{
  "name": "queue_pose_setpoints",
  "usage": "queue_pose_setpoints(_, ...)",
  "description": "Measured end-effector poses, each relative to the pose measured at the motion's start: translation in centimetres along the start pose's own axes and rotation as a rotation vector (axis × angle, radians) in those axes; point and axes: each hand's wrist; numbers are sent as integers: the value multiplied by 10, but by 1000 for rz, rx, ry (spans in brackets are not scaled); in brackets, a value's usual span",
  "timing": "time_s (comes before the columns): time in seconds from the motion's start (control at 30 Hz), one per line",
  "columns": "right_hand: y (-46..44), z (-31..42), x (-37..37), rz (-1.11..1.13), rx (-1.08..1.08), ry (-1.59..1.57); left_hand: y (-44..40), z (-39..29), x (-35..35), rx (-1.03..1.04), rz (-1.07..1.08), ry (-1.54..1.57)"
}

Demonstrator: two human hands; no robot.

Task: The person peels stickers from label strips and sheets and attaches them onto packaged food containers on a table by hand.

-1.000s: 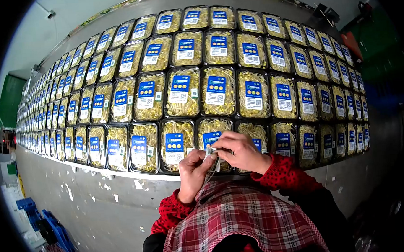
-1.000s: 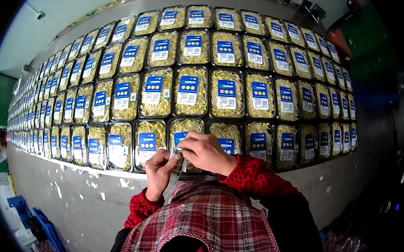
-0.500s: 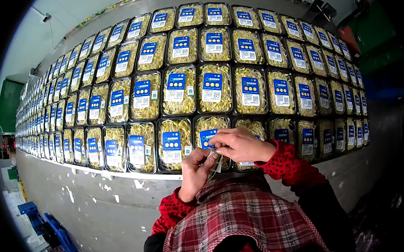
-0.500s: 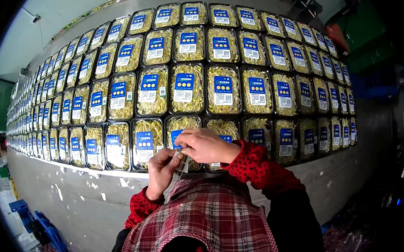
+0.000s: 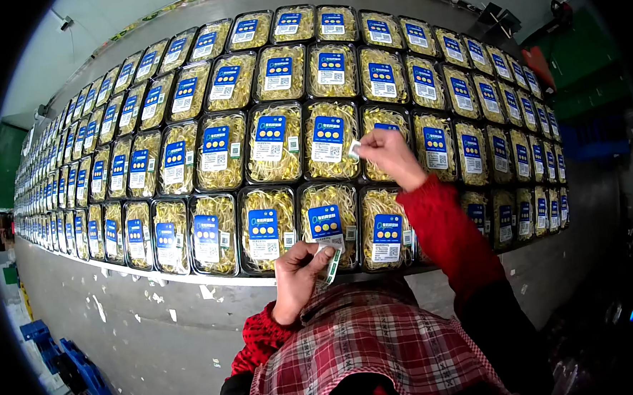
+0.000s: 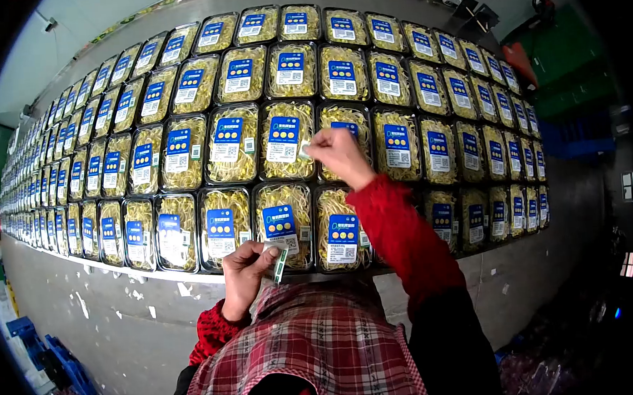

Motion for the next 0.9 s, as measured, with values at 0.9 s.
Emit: queue_pose_setpoints(0.9,142,23,17,207,-415,276,-8,13,53,44,-24,-34)
Point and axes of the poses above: each hand's wrist, its own y-axis away from the middle knuckle, its own x-axis out of the palm, z = x × y, and after that the axes turned 11 degrees about -x, right-handed
